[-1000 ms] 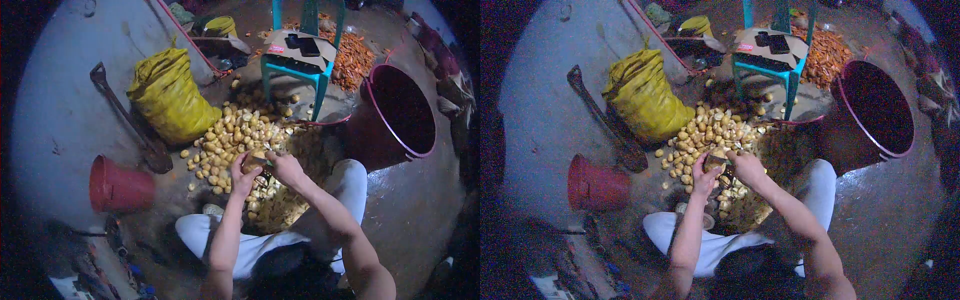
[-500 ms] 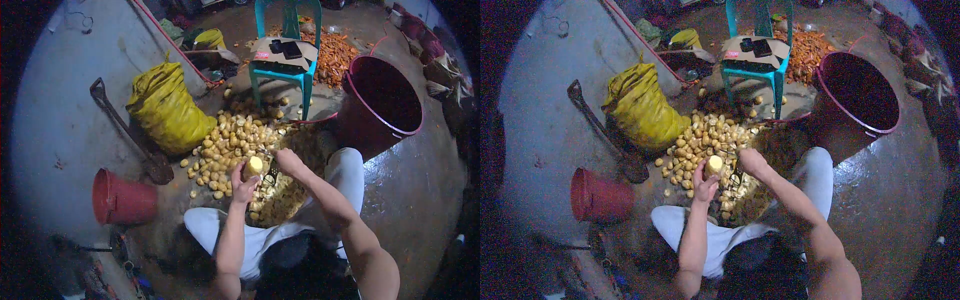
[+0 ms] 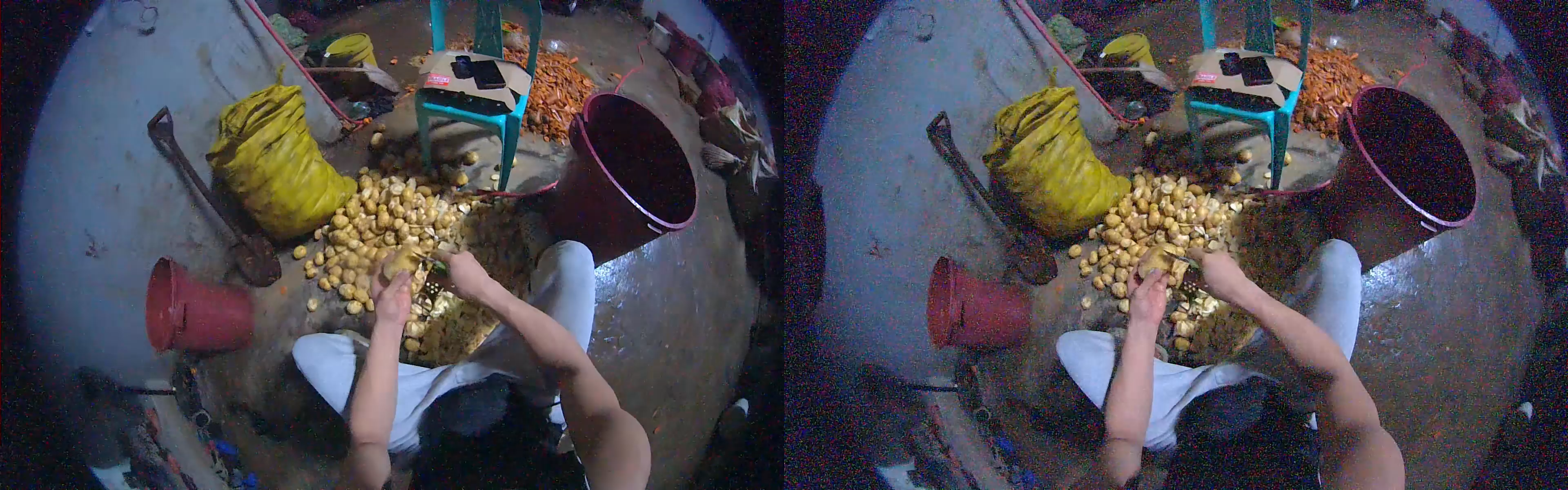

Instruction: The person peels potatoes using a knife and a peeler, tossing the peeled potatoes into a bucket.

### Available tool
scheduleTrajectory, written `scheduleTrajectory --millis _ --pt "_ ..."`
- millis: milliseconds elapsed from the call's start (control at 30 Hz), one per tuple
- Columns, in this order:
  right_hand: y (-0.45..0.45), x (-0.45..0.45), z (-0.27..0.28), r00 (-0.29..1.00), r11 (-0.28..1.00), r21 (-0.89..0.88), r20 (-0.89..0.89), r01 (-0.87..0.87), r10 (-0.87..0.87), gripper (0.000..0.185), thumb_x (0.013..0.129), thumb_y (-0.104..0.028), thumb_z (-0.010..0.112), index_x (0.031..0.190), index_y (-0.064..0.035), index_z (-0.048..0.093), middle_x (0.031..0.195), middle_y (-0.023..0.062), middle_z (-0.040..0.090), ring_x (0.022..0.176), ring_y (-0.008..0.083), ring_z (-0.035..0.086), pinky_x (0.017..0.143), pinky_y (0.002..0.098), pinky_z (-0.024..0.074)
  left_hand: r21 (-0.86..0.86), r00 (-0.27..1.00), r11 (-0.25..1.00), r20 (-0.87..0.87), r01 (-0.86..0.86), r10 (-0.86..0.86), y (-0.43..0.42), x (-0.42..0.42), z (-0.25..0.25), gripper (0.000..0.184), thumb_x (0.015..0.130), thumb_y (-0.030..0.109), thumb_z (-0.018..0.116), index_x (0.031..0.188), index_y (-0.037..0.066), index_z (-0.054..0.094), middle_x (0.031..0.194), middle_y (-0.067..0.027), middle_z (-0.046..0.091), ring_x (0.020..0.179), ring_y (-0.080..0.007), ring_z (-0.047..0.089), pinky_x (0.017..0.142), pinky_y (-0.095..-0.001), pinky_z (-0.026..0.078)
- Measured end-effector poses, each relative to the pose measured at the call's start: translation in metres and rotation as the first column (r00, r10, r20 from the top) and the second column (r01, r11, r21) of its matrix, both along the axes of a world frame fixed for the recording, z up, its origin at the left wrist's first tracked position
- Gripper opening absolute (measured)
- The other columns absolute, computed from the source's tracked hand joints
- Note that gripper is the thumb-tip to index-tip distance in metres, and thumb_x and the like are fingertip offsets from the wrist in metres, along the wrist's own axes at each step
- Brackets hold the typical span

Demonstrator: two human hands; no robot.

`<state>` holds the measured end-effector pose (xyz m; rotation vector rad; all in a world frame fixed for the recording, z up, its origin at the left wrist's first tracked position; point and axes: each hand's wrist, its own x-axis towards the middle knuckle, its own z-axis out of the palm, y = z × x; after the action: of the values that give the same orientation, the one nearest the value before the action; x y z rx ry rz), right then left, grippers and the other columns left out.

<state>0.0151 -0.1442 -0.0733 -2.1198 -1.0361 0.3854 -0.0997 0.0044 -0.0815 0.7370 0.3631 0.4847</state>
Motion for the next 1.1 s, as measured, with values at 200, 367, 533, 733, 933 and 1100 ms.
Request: scheduleTrajectory --millis 200,367,533,733,933,1100 --pt "0.004 -0.002 -0.006 0.999 0.999 0.035 0.032 -0.011 0.01 0.047 0.071 -0.009 0.069 0.116 -0.0076 0.055 0.08 0.025 0.064 0.079 0.0431 0.063 0.07 0.05 0.0503 -0.101 0.998 0.995 0.061 -0.006 0.013 -0.011 0.005 -0.028 0.054 0.077 -0.008 0.063 0.128 0.001 0.047 0.122 -0.0128 0.057 0.115 -0.0264 0.054 0.1 -0.0389 0.043" --pt "0.008 0.0 -0.005 0.997 0.999 0.029 0.066 0.03 -0.032 0.042 0.072 -0.01 0.067 0.112 -0.0036 0.058 0.078 0.0248 0.064 0.077 0.0429 0.064 0.069 0.0501 0.0518 -0.014 0.998 1.0 0.064 0.02 -0.019 -0.014 0.006 -0.015 0.053 0.078 -0.009 0.063 0.128 0.0 0.047 0.121 -0.0126 0.058 0.116 -0.0249 0.054 0.099 -0.0378 0.044" --pt "0.011 0.027 -0.026 0.998 0.968 -0.246 -0.003 0.059 -0.061 0.026 0.074 -0.012 0.066 0.095 0.0031 0.065 0.079 0.0252 0.065 0.078 0.0428 0.065 0.071 0.0506 0.0531 -0.018 0.977 0.993 0.183 0.115 -0.11 -0.013 0.005 0.006 0.06 0.074 0.001 0.073 0.129 0.0 0.048 0.128 -0.0129 0.054 0.12 -0.0265 0.052 0.103 -0.0421 0.042" --pt "0.0 0.023 -0.044 0.989 0.974 -0.22 0.147 0.058 -0.025 0.044 0.072 -0.013 0.069 0.107 0.0056 0.049 0.081 0.0265 0.064 0.079 0.0443 0.064 0.071 0.0509 0.0529 -0.1 0.953 0.993 0.301 0.067 -0.034 0.007 0.0 0.01 0.07 0.078 0.025 0.075 0.137 0.007 0.041 0.135 -0.0089 0.048 0.126 -0.0269 0.044 0.103 -0.0455 0.041" --pt "0.005 0.028 -0.039 0.994 0.997 0.068 0.104 -0.035 0.028 0.04 0.076 -0.012 0.067 0.107 0.007 0.052 0.079 0.0286 0.062 0.08 0.0471 0.061 0.074 0.0507 0.0494 -0.35 0.992 0.937 0.113 -0.011 0.054 0.021 -0.002 -0.012 0.047 0.093 0.036 0.056 0.129 0.007 0.046 0.126 -0.0129 0.053 0.112 -0.0266 0.054 0.091 -0.0412 0.05" --pt "-0.008 0.016 0.009 0.998 0.987 0.148 -0.006 -0.058 0.06 0.025 0.087 -0.021 0.06 0.087 0.0038 0.06 0.073 0.0218 0.064 0.07 0.0401 0.063 0.068 0.0464 0.0488 -0.029 0.999 0.999 0.049 0.021 -0.02 0.01 -0.005 -0.006 0.046 0.084 0.007 0.064 0.128 0.011 0.048 0.12 -0.0096 0.056 0.107 -0.025 0.057 0.084 -0.036 0.051"
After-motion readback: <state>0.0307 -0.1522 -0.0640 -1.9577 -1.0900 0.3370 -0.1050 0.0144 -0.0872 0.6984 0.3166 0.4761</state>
